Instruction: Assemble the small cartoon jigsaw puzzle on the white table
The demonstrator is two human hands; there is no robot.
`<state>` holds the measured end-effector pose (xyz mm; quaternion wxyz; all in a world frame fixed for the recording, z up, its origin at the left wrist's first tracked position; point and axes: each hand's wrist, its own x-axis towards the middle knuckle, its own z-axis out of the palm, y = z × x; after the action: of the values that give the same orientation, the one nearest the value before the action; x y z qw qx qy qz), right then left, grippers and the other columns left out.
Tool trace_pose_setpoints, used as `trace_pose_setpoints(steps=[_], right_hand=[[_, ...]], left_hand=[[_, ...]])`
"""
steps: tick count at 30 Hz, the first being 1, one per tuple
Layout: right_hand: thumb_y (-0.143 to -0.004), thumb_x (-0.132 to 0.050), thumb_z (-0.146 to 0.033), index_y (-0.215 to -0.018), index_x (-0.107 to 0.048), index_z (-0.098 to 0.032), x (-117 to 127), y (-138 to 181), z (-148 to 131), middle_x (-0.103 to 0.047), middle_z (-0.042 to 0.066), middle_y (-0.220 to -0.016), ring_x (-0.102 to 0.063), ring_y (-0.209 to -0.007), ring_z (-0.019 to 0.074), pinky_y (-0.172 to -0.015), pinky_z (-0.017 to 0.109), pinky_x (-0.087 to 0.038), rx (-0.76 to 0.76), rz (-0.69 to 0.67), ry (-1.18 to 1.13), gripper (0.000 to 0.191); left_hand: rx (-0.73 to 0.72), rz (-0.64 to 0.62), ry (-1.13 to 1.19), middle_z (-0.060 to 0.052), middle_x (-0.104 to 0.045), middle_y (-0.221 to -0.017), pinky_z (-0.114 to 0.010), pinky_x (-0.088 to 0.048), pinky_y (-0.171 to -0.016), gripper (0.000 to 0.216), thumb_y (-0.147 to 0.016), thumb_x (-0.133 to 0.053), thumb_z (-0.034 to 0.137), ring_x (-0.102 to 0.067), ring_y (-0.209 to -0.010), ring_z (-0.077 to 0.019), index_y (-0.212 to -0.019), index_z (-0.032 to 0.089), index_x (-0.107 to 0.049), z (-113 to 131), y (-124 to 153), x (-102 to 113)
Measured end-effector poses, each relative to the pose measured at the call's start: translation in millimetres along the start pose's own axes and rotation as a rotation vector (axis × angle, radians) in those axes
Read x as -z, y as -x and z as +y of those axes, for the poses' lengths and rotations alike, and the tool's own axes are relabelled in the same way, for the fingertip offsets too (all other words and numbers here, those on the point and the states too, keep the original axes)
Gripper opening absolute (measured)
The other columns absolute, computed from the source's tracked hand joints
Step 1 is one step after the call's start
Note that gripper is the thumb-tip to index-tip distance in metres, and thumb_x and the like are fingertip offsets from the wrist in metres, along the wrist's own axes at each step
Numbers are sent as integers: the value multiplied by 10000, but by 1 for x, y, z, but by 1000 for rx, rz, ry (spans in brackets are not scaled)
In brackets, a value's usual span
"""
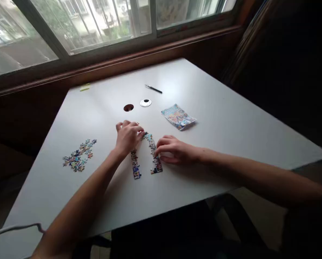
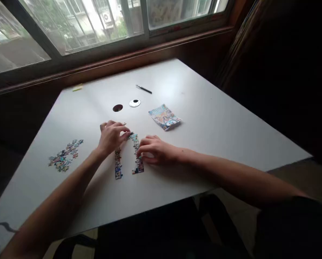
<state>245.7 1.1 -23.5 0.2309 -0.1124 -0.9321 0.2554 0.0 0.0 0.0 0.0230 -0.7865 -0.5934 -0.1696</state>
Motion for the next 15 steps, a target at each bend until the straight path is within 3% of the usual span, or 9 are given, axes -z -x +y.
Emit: trace_pose_setpoints(steps=[7,15], right_hand=[[-923,-607,-214,-1063,-685,-214,0,0,0,-629,69,-1015,-533,-973,198,-985,386,-366,-19,-9,18,160],[-922,-606,-216,-1051,-695,-210,2,-1,-2,-626,70,-999,-532,-957,195,-976,383,-371,-17,-1,29,157]], left_hand=[[-10,-37,0,-33,-720,-1020,-498,-270,-948,124,-941,-614,321,-545,-1042,-276,-876,255,-697,-4,-5,-2],[-32,16,6,-40,-713,-1038,-476,-269,-963,76,-929,-625,293,-558,-1039,-269,-885,232,-631,-10,3,0]])
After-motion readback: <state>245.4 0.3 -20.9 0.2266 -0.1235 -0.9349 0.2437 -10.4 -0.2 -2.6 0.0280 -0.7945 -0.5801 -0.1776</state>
